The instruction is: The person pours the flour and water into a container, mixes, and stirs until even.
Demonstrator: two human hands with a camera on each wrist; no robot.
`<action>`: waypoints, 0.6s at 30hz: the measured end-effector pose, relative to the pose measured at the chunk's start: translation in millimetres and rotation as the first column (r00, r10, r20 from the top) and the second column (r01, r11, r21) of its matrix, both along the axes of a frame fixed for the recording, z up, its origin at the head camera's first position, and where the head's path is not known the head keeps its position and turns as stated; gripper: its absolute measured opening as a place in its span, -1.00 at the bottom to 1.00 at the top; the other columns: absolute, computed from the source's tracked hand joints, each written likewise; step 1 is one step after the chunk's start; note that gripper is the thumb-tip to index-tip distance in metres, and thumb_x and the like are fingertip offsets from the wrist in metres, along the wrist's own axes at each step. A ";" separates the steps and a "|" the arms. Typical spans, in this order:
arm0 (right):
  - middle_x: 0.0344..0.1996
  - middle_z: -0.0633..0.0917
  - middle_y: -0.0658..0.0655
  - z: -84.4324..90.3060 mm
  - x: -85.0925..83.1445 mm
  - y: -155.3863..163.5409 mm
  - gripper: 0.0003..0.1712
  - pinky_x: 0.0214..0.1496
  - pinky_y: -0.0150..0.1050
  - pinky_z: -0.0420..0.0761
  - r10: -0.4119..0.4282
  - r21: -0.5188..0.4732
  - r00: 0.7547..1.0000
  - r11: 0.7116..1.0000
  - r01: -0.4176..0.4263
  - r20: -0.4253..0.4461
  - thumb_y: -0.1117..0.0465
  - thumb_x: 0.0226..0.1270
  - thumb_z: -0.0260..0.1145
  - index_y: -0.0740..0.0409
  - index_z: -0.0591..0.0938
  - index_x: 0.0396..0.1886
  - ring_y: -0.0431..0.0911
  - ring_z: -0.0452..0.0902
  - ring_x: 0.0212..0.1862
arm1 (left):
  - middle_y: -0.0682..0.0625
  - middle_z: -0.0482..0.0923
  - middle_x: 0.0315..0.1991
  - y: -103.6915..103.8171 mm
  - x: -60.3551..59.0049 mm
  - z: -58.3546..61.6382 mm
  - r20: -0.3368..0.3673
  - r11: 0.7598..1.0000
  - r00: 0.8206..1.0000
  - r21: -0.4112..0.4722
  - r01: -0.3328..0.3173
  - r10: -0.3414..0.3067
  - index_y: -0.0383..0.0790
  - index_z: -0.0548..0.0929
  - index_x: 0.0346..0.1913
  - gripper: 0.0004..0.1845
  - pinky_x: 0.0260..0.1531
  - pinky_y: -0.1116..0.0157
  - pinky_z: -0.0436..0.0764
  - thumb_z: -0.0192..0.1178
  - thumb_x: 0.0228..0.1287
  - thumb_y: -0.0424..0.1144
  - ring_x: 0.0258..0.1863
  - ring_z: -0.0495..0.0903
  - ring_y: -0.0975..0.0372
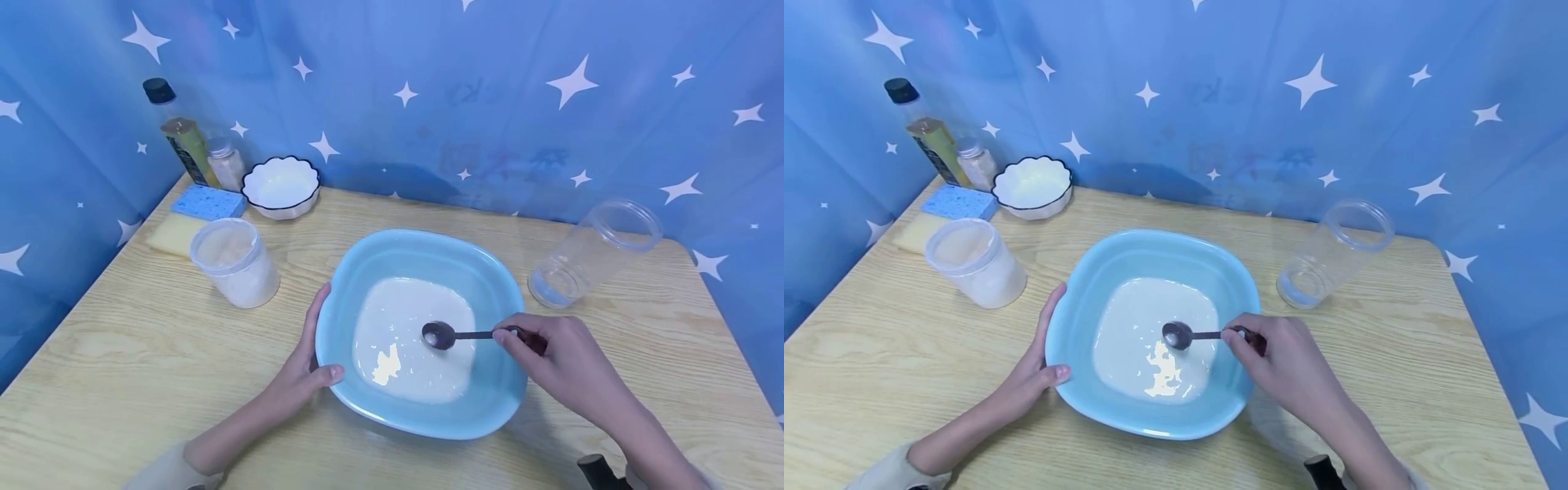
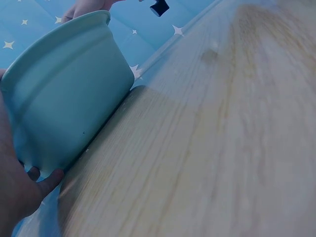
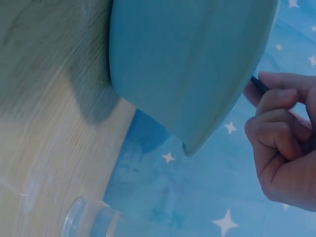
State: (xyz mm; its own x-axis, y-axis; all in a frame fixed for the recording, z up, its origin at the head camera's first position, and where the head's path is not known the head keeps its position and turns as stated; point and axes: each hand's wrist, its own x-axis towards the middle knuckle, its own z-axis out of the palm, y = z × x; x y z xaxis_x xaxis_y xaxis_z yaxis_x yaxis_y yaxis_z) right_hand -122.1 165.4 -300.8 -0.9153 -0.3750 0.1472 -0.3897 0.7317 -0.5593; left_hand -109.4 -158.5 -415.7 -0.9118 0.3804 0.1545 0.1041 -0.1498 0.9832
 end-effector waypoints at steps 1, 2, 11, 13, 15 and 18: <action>-0.80 0.28 -0.19 0.3 -2.7 -1.1 -0.89 -0.76 -0.44 0.21 0.000 -0.001 1.000 1.000 0.000 -0.009 0.24 0.28 0.24 -0.01 0.67 -0.40 -0.31 0.15 -0.73 | -0.07 -0.21 0.44 -0.3 -0.1 -0.1 -0.001 1.000 1.000 -0.001 0.000 0.000 0.22 -0.27 0.46 0.00 -0.11 0.12 0.58 0.14 0.10 -0.27 0.24 0.14 -0.24; -0.80 0.27 -0.18 0.5 -5.3 -2.0 -0.88 -0.76 -0.43 0.21 -0.003 -0.001 1.000 1.000 0.003 -0.022 0.24 0.30 0.21 0.01 0.65 -0.41 -0.31 0.14 -0.74 | -0.06 -0.21 0.44 -0.5 -0.1 -0.2 0.000 1.000 1.000 0.001 0.001 -0.001 0.22 -0.27 0.46 0.00 -0.11 0.11 0.58 0.14 0.10 -0.27 0.24 0.14 -0.24; -0.78 0.26 -0.08 1.6 -22.8 -16.9 -0.80 -0.71 -0.36 0.22 -0.045 0.037 0.999 0.998 0.045 0.002 0.18 0.42 0.05 0.07 0.58 -0.37 -0.24 0.12 -0.73 | -0.06 -0.23 0.45 -0.6 -0.6 2.3 -0.006 1.000 1.000 -0.006 -0.002 0.002 0.20 -0.27 0.46 -0.01 -0.09 0.12 0.57 0.13 0.10 -0.29 0.25 0.14 -0.22; -0.78 0.26 -0.08 2.9 -26.8 -24.6 -0.79 -0.71 -0.35 0.23 -0.034 0.045 0.999 0.998 0.033 0.024 0.18 0.42 0.04 0.07 0.57 -0.37 -0.23 0.12 -0.73 | -0.06 -0.22 0.44 -0.6 -0.7 2.3 -0.006 1.000 1.000 -0.003 -0.002 0.002 0.20 -0.27 0.46 0.00 -0.09 0.12 0.58 0.13 0.10 -0.30 0.24 0.14 -0.22; -0.79 0.27 -0.07 4.1 -30.7 -32.2 -0.79 -0.71 -0.35 0.23 -0.015 0.043 0.999 0.999 0.013 0.049 0.20 0.41 0.05 0.09 0.57 -0.38 -0.22 0.12 -0.73 | -0.06 -0.21 0.44 -0.5 -0.5 2.6 -0.001 1.000 1.000 0.003 0.000 0.000 0.20 -0.27 0.46 0.00 -0.10 0.11 0.58 0.12 0.10 -0.31 0.24 0.14 -0.24; -0.78 0.27 -0.06 3.9 -34.9 -41.8 -0.80 -0.70 -0.35 0.23 0.017 0.024 0.997 1.000 -0.019 0.074 0.24 0.39 0.06 0.11 0.57 -0.41 -0.22 0.14 -0.72 | -0.07 -0.20 0.44 -0.2 0.0 3.1 0.001 1.000 1.000 0.016 0.007 -0.007 0.19 -0.28 0.46 0.00 -0.11 0.10 0.58 0.12 0.09 -0.32 0.24 0.13 -0.25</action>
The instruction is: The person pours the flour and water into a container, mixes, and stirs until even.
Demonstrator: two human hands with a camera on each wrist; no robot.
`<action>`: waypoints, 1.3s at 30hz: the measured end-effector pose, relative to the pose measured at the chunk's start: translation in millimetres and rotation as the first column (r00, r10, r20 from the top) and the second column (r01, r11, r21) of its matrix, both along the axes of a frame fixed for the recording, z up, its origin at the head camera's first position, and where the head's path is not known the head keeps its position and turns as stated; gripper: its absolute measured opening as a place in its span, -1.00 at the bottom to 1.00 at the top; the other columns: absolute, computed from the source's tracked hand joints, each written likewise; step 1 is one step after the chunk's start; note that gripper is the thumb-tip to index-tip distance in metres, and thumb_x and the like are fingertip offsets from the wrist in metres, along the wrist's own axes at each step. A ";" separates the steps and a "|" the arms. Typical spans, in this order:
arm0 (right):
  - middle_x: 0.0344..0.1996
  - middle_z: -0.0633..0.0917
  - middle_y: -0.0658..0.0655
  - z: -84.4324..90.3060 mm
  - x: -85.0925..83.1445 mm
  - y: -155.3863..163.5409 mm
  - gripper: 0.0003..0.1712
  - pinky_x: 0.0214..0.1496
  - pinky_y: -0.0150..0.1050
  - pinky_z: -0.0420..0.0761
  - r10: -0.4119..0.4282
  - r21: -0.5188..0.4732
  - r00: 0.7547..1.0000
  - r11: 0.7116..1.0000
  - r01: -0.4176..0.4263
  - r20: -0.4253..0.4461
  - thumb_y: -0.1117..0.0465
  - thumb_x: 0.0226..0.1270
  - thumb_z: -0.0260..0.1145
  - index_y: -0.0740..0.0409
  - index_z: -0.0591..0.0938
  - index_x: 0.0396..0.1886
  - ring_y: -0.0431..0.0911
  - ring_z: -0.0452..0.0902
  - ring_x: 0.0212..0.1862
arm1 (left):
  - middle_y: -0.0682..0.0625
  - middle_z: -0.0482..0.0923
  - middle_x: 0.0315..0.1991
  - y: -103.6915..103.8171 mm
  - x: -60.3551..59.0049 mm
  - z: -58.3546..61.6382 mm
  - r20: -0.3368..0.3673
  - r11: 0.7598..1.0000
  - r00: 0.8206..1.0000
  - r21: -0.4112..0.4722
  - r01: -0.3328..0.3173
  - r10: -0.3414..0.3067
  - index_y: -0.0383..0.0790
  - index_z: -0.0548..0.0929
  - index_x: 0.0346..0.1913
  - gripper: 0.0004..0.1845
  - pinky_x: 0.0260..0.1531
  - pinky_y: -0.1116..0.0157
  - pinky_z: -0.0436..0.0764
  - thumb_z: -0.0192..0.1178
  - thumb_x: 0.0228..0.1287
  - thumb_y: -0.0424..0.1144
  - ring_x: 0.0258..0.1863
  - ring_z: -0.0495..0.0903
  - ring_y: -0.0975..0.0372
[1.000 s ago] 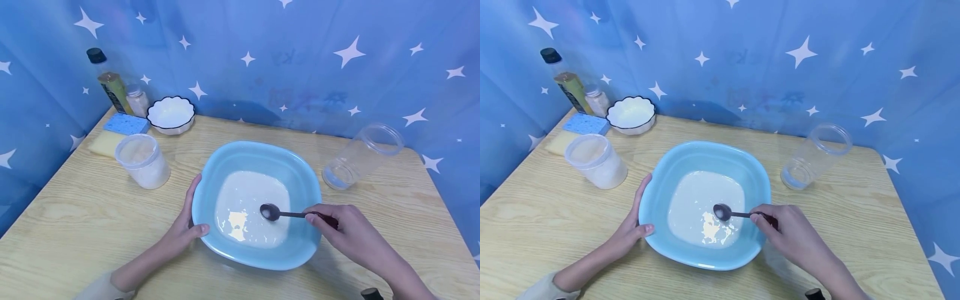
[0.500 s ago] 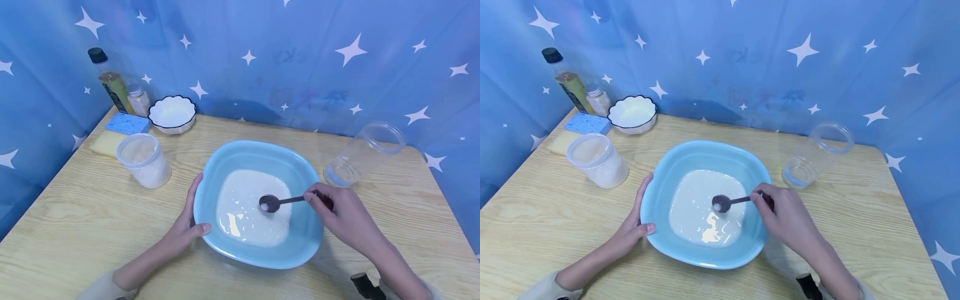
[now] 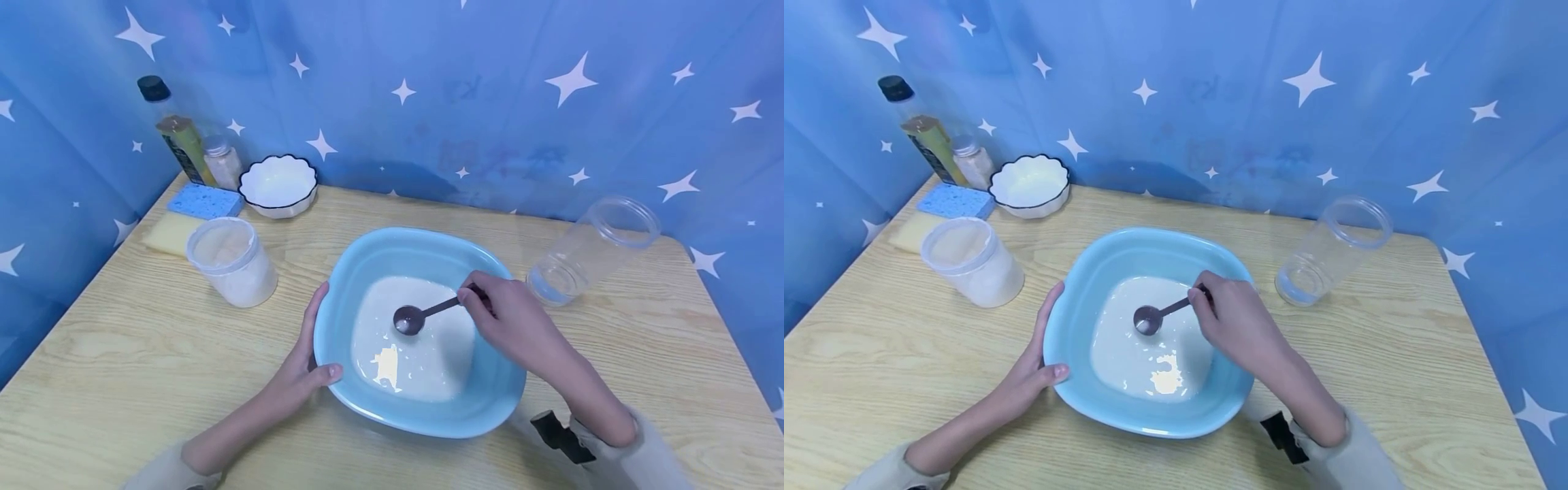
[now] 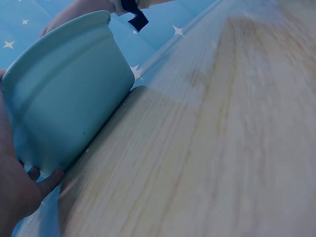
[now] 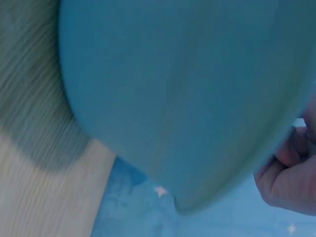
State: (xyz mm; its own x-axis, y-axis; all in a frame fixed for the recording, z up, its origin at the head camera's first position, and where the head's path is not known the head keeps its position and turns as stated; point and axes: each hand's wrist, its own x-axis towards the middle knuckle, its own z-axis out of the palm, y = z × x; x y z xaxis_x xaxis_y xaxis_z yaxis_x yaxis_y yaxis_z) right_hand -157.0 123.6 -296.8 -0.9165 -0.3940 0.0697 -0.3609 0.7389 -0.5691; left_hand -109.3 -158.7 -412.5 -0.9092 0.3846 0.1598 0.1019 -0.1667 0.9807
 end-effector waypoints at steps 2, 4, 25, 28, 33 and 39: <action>-0.78 0.27 -0.06 -1.7 -1.8 -5.3 -0.81 -0.69 -0.35 0.23 0.020 -0.016 1.000 1.000 -0.020 0.017 0.26 0.38 0.08 0.12 0.57 -0.42 -0.21 0.15 -0.71 | -0.08 -0.20 0.44 0.2 0.3 -0.1 0.000 1.000 1.000 0.007 0.004 -0.004 0.19 -0.28 0.46 0.00 -0.11 0.10 0.59 0.11 0.09 -0.32 0.24 0.13 -0.25; -0.77 0.27 -0.06 -4.7 -3.8 -10.0 -0.82 -0.68 -0.35 0.23 0.038 -0.032 0.999 0.999 -0.038 0.026 0.27 0.36 0.09 0.14 0.57 -0.43 -0.21 0.15 -0.71 | -0.10 -0.20 0.43 0.2 0.6 -0.4 -0.002 1.000 1.000 0.012 0.006 -0.006 0.17 -0.28 0.47 0.00 -0.11 0.10 0.59 0.11 0.09 -0.32 0.23 0.13 -0.26; -0.79 0.33 -0.05 -20.2 -14.6 -21.4 -0.80 -0.68 -0.36 0.24 0.059 0.018 0.997 0.998 -0.060 0.044 0.32 0.33 0.10 0.23 0.60 -0.45 -0.21 0.20 -0.72 | -0.10 -0.21 0.44 0.5 0.2 -0.8 -0.023 1.000 1.000 0.007 0.005 -0.005 0.15 -0.27 0.47 -0.01 -0.12 0.10 0.59 0.10 0.09 -0.34 0.25 0.11 -0.24; -0.79 0.31 -0.05 -19.8 -14.5 -19.1 -0.80 -0.69 -0.36 0.23 0.061 0.006 0.997 0.998 -0.061 0.051 0.32 0.33 0.10 0.24 0.60 -0.45 -0.21 0.19 -0.72 | -0.10 -0.22 0.44 1.0 0.1 0.0 -0.015 1.000 1.000 0.016 0.008 -0.008 0.16 -0.27 0.47 -0.01 -0.13 0.10 0.60 0.10 0.09 -0.36 0.25 0.11 -0.24; -0.78 0.32 -0.05 -19.9 -13.8 -14.0 -0.79 -0.69 -0.37 0.23 0.073 0.012 0.995 0.997 -0.074 0.071 0.32 0.33 0.10 0.23 0.59 -0.48 -0.21 0.18 -0.72 | -0.09 -0.23 0.44 1.5 -0.1 1.0 -0.003 1.000 1.000 0.018 0.012 -0.012 0.18 -0.27 0.46 -0.01 -0.12 0.10 0.59 0.08 0.10 -0.37 0.26 0.11 -0.24; -0.78 0.32 -0.05 -19.9 -13.2 -10.8 -0.79 -0.69 -0.38 0.23 0.092 0.008 0.992 0.996 -0.093 0.092 0.32 0.34 0.10 0.24 0.60 -0.47 -0.22 0.18 -0.71 | -0.09 -0.23 0.44 1.5 -0.5 -0.3 -0.008 1.000 1.000 0.026 0.012 -0.011 0.17 -0.28 0.47 -0.01 -0.14 0.09 0.60 0.09 0.10 -0.36 0.25 0.12 -0.24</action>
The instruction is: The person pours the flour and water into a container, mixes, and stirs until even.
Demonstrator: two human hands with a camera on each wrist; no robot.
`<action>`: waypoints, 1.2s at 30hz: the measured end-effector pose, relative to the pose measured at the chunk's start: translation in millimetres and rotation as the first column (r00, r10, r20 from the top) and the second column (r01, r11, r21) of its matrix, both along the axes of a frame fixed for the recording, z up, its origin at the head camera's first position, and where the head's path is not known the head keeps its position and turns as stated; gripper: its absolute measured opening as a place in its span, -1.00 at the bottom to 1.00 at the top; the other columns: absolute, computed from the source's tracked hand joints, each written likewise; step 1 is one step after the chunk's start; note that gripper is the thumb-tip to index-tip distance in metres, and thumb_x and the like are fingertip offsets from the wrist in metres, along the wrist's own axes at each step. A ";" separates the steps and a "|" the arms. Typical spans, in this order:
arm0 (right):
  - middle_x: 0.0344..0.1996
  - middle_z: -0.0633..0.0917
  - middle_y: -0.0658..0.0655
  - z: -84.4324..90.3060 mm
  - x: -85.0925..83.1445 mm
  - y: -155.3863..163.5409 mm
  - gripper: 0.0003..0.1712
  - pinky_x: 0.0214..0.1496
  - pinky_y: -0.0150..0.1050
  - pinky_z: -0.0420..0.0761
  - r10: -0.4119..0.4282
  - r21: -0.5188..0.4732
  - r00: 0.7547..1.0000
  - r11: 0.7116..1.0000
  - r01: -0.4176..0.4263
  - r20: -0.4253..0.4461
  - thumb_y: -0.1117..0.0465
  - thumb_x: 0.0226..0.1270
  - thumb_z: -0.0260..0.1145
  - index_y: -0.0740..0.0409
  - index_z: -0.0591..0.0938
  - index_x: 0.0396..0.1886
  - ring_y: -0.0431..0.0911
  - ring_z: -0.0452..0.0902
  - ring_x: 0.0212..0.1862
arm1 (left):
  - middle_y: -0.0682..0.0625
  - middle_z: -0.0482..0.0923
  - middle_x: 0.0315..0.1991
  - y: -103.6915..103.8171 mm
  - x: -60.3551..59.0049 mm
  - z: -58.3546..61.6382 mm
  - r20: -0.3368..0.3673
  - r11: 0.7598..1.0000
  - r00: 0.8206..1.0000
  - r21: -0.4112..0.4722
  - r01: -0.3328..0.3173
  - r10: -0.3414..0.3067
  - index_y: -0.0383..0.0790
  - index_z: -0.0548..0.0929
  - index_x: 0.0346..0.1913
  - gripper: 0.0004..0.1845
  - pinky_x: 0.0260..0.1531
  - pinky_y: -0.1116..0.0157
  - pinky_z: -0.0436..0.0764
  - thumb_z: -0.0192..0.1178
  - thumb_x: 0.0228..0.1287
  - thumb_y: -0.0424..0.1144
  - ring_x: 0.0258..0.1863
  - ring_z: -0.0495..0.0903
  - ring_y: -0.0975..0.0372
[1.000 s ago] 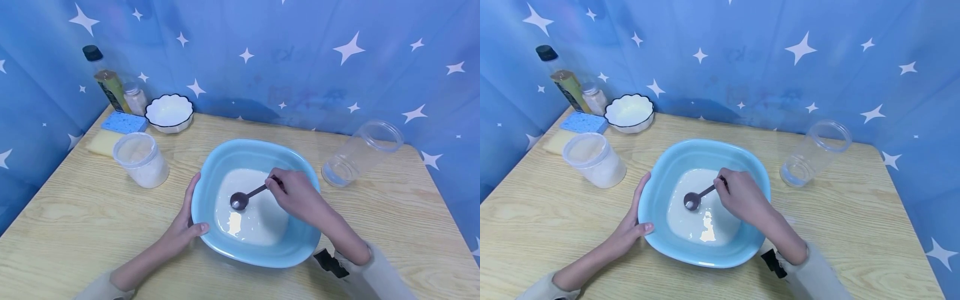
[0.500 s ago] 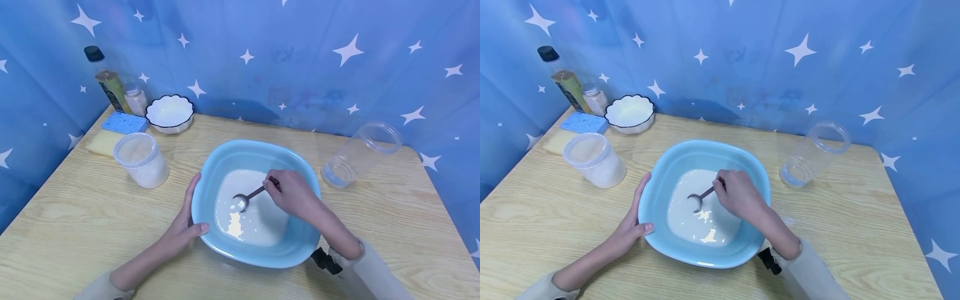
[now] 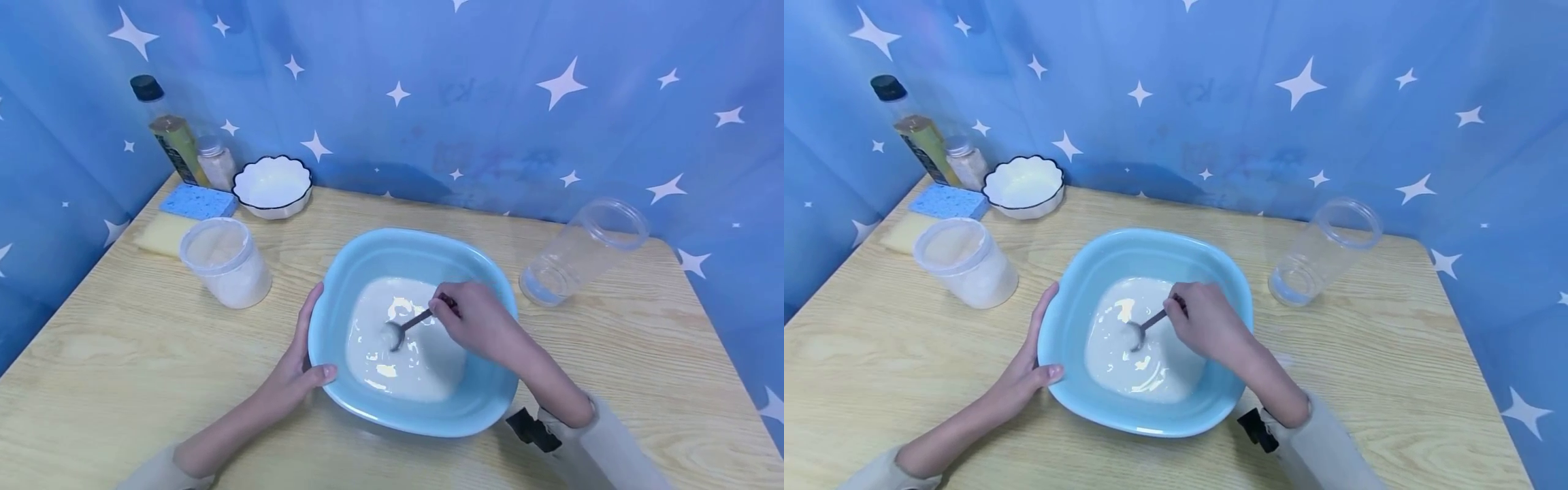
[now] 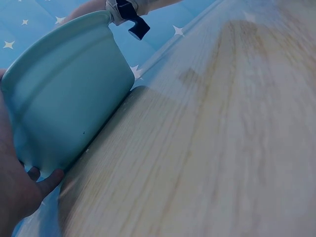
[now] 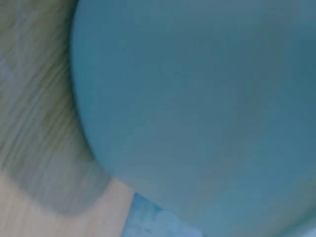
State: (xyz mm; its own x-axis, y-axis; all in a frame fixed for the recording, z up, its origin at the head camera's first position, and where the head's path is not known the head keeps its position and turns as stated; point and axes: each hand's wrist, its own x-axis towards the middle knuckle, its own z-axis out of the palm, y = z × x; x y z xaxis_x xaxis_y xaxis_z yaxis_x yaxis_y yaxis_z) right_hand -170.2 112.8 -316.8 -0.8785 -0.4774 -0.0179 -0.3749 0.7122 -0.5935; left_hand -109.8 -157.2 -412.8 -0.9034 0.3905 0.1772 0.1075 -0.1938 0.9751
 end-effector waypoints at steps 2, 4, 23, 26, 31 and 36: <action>-0.78 0.33 -0.05 0.9 0.2 0.9 -0.79 -0.69 -0.38 0.25 -0.005 0.011 1.000 1.000 0.005 -0.006 0.33 0.33 0.10 0.23 0.59 -0.48 -0.22 0.19 -0.71 | -0.09 -0.23 0.44 -0.7 0.2 -0.1 -0.003 1.000 1.000 -0.004 -0.003 0.003 0.16 -0.28 0.47 -0.02 -0.14 0.09 0.60 0.08 0.11 -0.36 0.25 0.12 -0.24; -0.78 0.32 -0.05 1.7 0.5 2.1 -0.79 -0.69 -0.38 0.24 -0.024 0.014 1.000 1.000 0.024 -0.016 0.33 0.33 0.11 0.23 0.58 -0.49 -0.22 0.18 -0.71 | -0.09 -0.23 0.44 -0.9 0.3 0.0 -0.004 1.000 1.000 -0.004 -0.002 0.002 0.16 -0.27 0.47 -0.02 -0.13 0.09 0.59 0.09 0.11 -0.35 0.25 0.11 -0.24; -0.76 0.31 0.02 18.2 -10.1 -0.4 -0.77 -0.64 -0.26 0.26 -0.097 -0.016 0.995 0.995 0.097 0.006 0.25 0.40 0.05 0.17 0.57 -0.42 -0.11 0.17 -0.70 | -0.07 -0.21 0.44 -0.9 0.2 -0.3 -0.007 1.000 1.000 -0.019 -0.008 0.008 0.17 -0.27 0.46 -0.01 -0.10 0.10 0.58 0.10 0.10 -0.35 0.25 0.13 -0.22; -0.77 0.31 0.02 16.0 -13.3 -10.1 -0.77 -0.63 -0.26 0.26 -0.106 -0.055 0.993 0.993 0.109 0.043 0.24 0.40 0.06 0.17 0.58 -0.43 -0.10 0.15 -0.70 | -0.08 -0.20 0.44 -1.0 0.1 -0.5 -0.014 1.000 1.000 -0.026 -0.011 0.011 0.17 -0.27 0.47 -0.01 -0.11 0.11 0.59 0.10 0.10 -0.35 0.24 0.14 -0.23; -0.78 0.31 0.02 12.4 -15.5 -25.9 -0.75 -0.62 -0.27 0.26 -0.127 -0.088 0.991 0.988 0.130 0.048 0.22 0.39 0.06 0.17 0.60 -0.44 -0.11 0.16 -0.71 | -0.07 -0.21 0.44 -1.3 0.8 0.0 -0.005 1.000 1.000 -0.015 -0.015 0.015 0.16 -0.27 0.47 0.00 -0.19 0.09 0.62 0.11 0.10 -0.35 0.21 0.16 -0.26; -0.76 0.35 0.03 8.0 -14.1 -35.5 -0.76 -0.61 -0.29 0.26 -0.106 -0.072 0.992 0.991 0.110 0.063 0.24 0.37 0.07 0.23 0.63 -0.38 -0.12 0.20 -0.70 | -0.05 -0.25 0.45 -1.2 0.7 0.1 -0.006 1.000 1.000 -0.017 -0.017 0.017 0.16 -0.27 0.47 -0.01 -0.19 0.10 0.62 0.10 0.10 -0.36 0.24 0.14 -0.25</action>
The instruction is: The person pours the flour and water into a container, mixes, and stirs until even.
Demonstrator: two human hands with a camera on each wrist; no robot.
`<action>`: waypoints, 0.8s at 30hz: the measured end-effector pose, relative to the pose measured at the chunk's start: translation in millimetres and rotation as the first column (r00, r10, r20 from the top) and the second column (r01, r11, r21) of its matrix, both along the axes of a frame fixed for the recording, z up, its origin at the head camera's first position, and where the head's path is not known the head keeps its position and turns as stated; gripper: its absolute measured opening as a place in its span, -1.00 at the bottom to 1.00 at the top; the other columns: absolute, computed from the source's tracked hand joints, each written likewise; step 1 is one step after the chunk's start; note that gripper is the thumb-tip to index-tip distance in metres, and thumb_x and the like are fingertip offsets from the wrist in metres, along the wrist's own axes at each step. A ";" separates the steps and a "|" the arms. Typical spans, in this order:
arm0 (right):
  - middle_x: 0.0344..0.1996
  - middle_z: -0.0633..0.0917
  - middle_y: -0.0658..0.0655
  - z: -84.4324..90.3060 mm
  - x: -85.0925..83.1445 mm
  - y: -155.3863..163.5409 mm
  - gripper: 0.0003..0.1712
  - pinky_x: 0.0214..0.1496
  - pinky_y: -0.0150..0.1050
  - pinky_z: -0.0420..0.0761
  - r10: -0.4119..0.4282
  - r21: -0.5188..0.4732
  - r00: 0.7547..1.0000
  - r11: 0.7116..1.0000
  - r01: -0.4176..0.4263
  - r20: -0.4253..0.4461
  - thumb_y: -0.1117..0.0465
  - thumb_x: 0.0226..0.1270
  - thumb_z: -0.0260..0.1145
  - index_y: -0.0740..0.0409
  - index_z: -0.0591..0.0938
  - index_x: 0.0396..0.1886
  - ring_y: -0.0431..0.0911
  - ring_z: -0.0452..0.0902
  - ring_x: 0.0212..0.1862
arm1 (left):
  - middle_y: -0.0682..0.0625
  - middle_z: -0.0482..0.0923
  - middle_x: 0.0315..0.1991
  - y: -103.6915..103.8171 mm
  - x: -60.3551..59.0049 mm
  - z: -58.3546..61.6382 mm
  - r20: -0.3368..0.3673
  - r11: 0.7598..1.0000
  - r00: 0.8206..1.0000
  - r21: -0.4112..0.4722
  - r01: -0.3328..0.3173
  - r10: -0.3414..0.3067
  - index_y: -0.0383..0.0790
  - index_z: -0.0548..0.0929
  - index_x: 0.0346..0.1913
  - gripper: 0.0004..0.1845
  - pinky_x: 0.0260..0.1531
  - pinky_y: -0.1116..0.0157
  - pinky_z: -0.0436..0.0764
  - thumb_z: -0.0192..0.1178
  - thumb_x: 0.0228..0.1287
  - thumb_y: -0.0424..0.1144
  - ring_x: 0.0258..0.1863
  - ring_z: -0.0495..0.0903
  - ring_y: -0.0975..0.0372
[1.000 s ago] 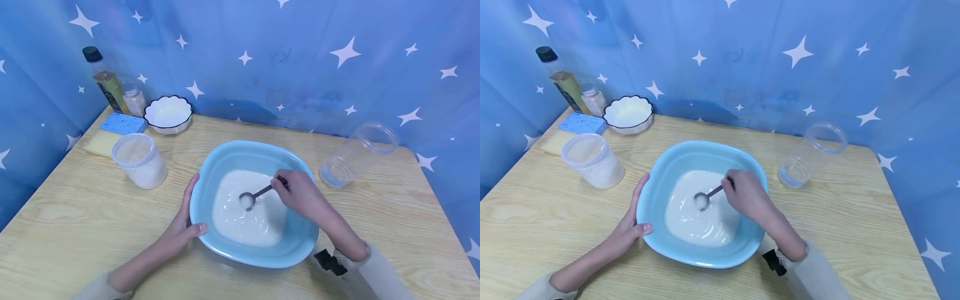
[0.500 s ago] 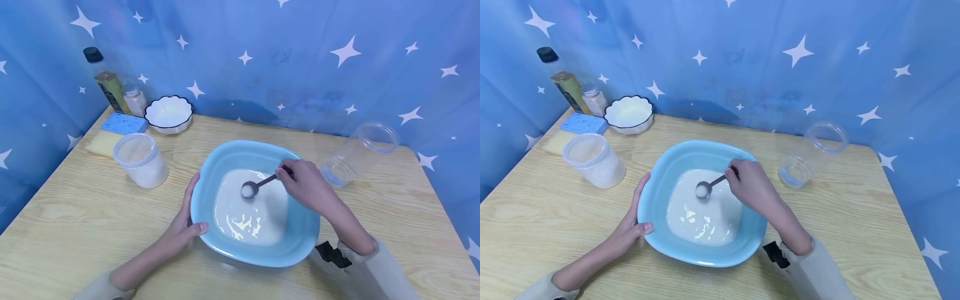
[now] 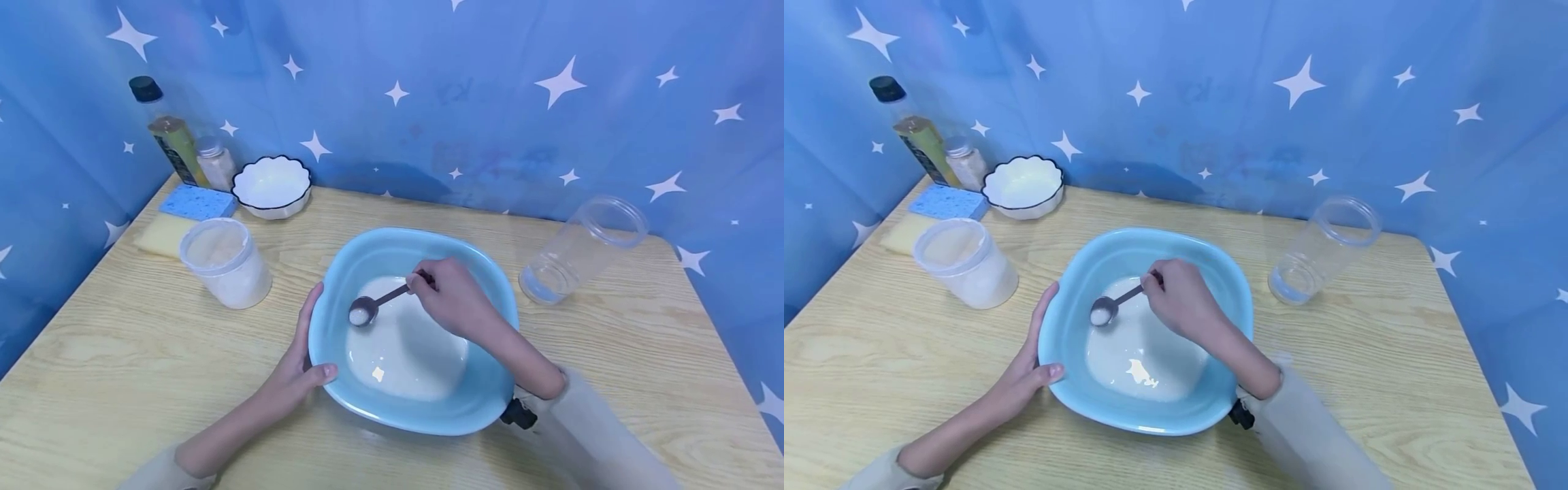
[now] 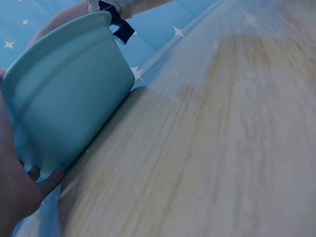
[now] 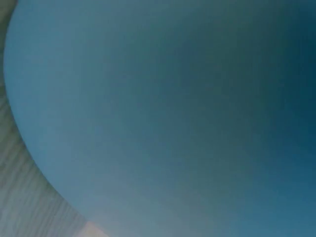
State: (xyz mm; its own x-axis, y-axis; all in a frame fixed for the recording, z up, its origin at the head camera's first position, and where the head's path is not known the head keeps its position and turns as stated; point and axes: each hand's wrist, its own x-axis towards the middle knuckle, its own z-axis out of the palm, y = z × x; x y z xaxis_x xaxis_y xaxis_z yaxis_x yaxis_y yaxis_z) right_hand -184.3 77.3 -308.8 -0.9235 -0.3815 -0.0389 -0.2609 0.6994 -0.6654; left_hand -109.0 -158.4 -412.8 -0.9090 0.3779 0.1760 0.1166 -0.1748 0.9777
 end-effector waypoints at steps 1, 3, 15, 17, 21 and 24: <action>-0.76 0.35 0.03 -0.8 0.7 -1.3 -0.76 -0.62 -0.30 0.26 0.005 -0.001 1.000 1.000 -0.005 0.005 0.25 0.37 0.08 0.23 0.63 -0.38 -0.12 0.20 -0.70 | -0.04 -0.25 0.45 0.2 0.0 0.1 0.001 1.000 1.000 -0.001 0.000 0.000 0.16 -0.27 0.47 -0.01 -0.18 0.10 0.62 0.10 0.10 -0.36 0.24 0.14 -0.25; -0.77 0.34 0.02 -3.3 1.9 -3.2 -0.76 -0.63 -0.32 0.24 0.011 -0.007 1.000 1.000 -0.011 0.003 0.26 0.36 0.08 0.25 0.63 -0.40 -0.13 0.19 -0.70 | -0.04 -0.26 0.45 0.7 0.1 0.3 -0.001 1.000 1.000 0.001 0.000 0.000 0.16 -0.26 0.47 -0.01 -0.18 0.10 0.62 0.10 0.10 -0.37 0.25 0.13 -0.25; -0.76 0.39 0.00 -12.5 5.2 0.5 -0.76 -0.62 -0.34 0.29 0.039 0.057 0.998 0.998 -0.036 -0.057 0.33 0.31 0.06 0.25 0.60 -0.49 -0.17 0.23 -0.70 | -0.02 -0.26 0.45 3.1 2.3 0.7 -0.002 0.999 1.000 -0.033 -0.006 0.006 0.17 -0.26 0.47 -0.01 -0.10 0.12 0.58 0.09 0.10 -0.37 0.28 0.08 -0.20; -0.77 0.39 0.00 -11.8 5.3 1.8 -0.75 -0.62 -0.34 0.30 0.049 0.066 0.997 0.997 -0.045 -0.062 0.32 0.32 0.05 0.25 0.60 -0.48 -0.17 0.24 -0.70 | -0.03 -0.25 0.45 3.0 2.3 1.1 0.002 1.000 1.000 -0.026 -0.006 0.006 0.16 -0.27 0.47 -0.01 -0.13 0.11 0.60 0.08 0.10 -0.38 0.27 0.10 -0.22; -0.77 0.38 -0.01 -6.1 5.2 1.9 -0.73 -0.61 -0.34 0.31 0.115 0.090 0.993 0.990 -0.111 -0.039 0.32 0.32 0.05 0.23 0.59 -0.53 -0.18 0.23 -0.70 | -0.02 -0.24 0.45 1.8 2.3 1.9 -0.002 0.999 1.000 -0.034 -0.022 0.022 0.14 -0.27 0.47 -0.01 -0.12 0.12 0.59 0.08 0.09 -0.38 0.27 0.11 -0.21; -0.76 0.37 -0.01 -3.7 4.4 2.9 -0.72 -0.60 -0.35 0.31 0.134 0.114 0.990 0.985 -0.129 -0.037 0.33 0.31 0.04 0.20 0.57 -0.58 -0.19 0.22 -0.70 | 0.01 -0.26 0.46 1.2 2.5 2.1 -0.004 0.998 0.999 -0.059 -0.035 0.035 0.17 -0.26 0.47 -0.01 -0.06 0.14 0.56 0.09 0.09 -0.37 0.29 0.09 -0.18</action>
